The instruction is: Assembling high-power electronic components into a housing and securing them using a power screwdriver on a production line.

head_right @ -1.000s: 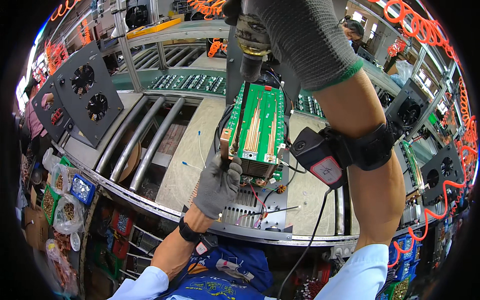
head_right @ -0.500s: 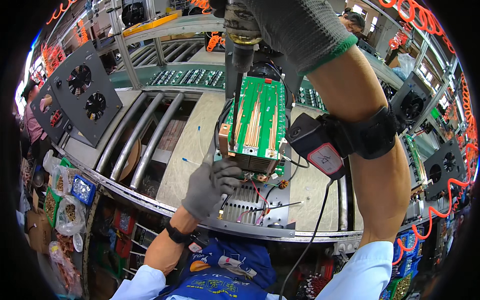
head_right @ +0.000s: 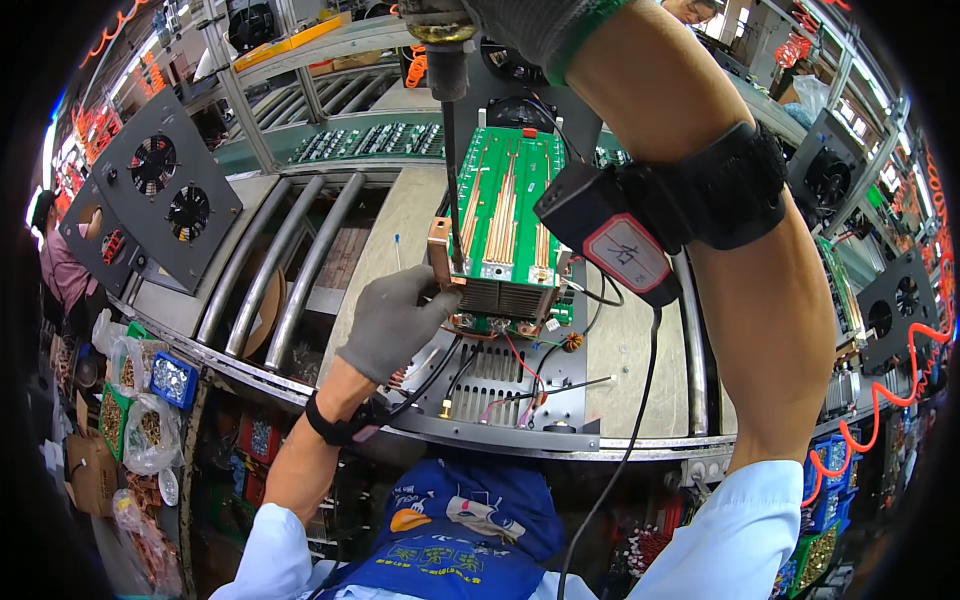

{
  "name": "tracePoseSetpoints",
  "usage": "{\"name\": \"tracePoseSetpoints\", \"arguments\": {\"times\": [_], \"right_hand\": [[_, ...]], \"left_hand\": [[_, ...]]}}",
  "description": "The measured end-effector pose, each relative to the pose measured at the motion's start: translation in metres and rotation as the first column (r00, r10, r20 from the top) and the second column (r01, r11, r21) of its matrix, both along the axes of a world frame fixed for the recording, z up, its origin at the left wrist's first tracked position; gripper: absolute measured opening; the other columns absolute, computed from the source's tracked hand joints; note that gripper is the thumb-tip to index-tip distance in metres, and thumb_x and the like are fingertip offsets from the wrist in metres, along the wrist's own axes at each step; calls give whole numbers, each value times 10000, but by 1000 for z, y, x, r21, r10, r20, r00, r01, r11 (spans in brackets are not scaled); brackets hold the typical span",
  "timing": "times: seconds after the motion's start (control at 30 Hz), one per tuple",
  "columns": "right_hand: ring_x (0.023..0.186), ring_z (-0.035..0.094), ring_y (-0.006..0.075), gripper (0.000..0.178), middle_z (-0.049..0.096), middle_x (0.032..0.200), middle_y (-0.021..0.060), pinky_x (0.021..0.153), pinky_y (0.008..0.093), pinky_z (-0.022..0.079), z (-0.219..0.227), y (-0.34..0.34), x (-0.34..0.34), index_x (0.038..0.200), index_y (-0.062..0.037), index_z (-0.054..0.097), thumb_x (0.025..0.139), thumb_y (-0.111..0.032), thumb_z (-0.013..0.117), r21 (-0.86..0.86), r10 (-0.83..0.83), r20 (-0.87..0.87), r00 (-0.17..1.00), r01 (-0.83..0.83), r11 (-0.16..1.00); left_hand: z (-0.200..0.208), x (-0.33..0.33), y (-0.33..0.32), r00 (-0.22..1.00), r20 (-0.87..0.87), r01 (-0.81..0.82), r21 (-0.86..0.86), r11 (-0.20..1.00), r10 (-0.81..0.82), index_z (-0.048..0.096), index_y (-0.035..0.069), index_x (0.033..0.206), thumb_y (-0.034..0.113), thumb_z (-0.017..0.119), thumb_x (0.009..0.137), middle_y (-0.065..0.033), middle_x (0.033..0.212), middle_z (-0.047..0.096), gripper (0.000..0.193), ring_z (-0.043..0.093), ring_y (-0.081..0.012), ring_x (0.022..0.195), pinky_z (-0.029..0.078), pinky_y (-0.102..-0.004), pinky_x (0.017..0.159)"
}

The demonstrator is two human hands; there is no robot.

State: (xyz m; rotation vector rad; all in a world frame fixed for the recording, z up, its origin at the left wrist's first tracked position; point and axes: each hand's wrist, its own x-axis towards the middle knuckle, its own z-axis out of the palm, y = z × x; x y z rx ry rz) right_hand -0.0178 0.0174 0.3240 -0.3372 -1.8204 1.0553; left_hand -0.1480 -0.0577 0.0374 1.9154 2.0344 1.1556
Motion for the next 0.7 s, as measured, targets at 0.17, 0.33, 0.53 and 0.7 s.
{"name": "tracePoseSetpoints", "arguments": {"times": [0.17, 0.33, 0.53, 0.7], "right_hand": [[571, 625, 207, 151, 603, 791, 111, 464, 383, 560, 1, 1, -1, 897, -1, 591, 865, -147, 571, 6, 3, -10, 1000, -3, 1000], [574, 625, 202, 146, 606, 785, 107, 471, 373, 554, 3, 4, 0, 898, 1, 593, 864, -140, 579, 11, 12, -11, 1000, -12, 1000], [578, 624, 196, 140, 610, 778, 103, 480, 362, 548, 1, 9, 2, 898, 4, 595, 861, -132, 589, 21, 2, -10, 1000, -2, 1000], [581, 623, 192, 136, 614, 772, 99, 487, 353, 543, -1, 12, 2, 898, 6, 597, 859, -124, 597, 19, 3, -14, 1000, -3, 1000]], "left_hand": [[8, 3, 14, 990, -140, -3, 20, 1000, 5, 710, 33, 904, 217, 702, 860, -201, 787, 696, 189, 694, -402, 753, 537, -487, 663], [4, 12, 16, 993, -104, -45, 83, 996, 54, 693, 2, 812, 163, 662, 841, -218, 732, 671, 167, 681, -417, 708, 527, -504, 639], [-2, 19, 18, 988, -122, -73, 155, 985, 93, 676, -19, 762, 130, 646, 830, -222, 697, 652, 167, 665, -420, 665, 519, -500, 615], [-4, 21, 18, 988, -112, -81, 199, 977, 105, 679, -12, 770, 120, 641, 830, -220, 679, 645, 150, 663, -412, 656, 515, -492, 601]]}}
